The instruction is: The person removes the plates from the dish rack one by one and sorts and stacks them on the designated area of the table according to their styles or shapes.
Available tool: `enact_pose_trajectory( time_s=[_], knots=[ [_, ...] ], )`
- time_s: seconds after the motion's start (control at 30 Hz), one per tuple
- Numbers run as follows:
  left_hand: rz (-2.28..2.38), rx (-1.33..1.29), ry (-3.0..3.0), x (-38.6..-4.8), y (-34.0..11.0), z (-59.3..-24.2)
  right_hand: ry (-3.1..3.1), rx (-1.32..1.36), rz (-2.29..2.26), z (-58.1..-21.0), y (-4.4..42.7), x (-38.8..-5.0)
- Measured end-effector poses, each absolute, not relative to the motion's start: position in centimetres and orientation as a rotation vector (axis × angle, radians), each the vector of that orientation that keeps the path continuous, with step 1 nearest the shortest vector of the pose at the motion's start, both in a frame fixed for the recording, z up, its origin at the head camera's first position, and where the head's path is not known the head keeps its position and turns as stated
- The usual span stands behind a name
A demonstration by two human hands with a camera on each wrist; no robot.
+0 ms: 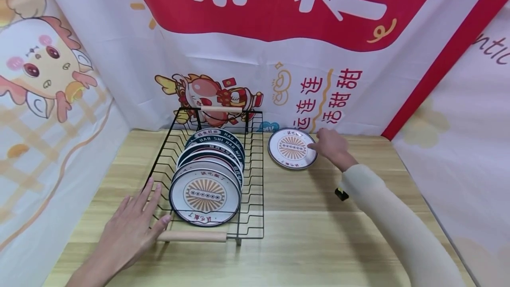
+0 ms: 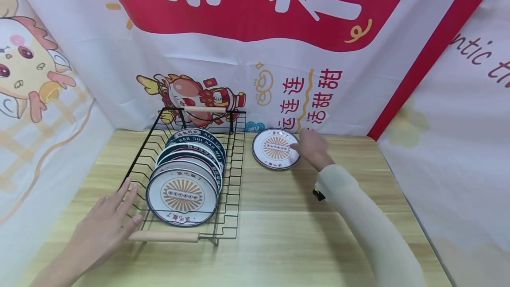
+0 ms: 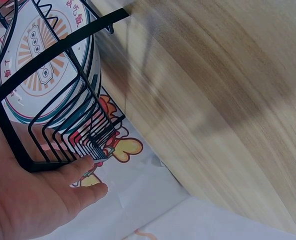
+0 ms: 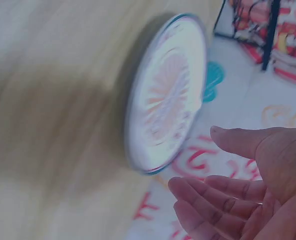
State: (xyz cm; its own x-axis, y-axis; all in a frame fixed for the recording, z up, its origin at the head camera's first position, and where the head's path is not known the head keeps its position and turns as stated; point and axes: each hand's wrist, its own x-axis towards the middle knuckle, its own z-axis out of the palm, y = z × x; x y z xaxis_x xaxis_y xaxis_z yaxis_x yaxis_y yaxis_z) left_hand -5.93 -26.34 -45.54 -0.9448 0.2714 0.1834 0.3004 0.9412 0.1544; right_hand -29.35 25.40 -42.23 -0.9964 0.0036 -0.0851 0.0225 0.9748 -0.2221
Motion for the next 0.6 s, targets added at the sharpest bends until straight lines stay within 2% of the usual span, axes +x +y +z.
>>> enact_pose_trajectory(
  time_s=[0.27,0.6],
  knots=[
    [-0.271,-0.430,-2.945,-5.9,-26.2,-45.6,3.144,-0.267,-0.217,-37.4,20.3,-26.6],
    [-0.259,-0.437,-2.942,-5.7,-26.2,-45.5,3.195,-0.711,-0.195,-33.9,14.3,-22.0]
  ],
)
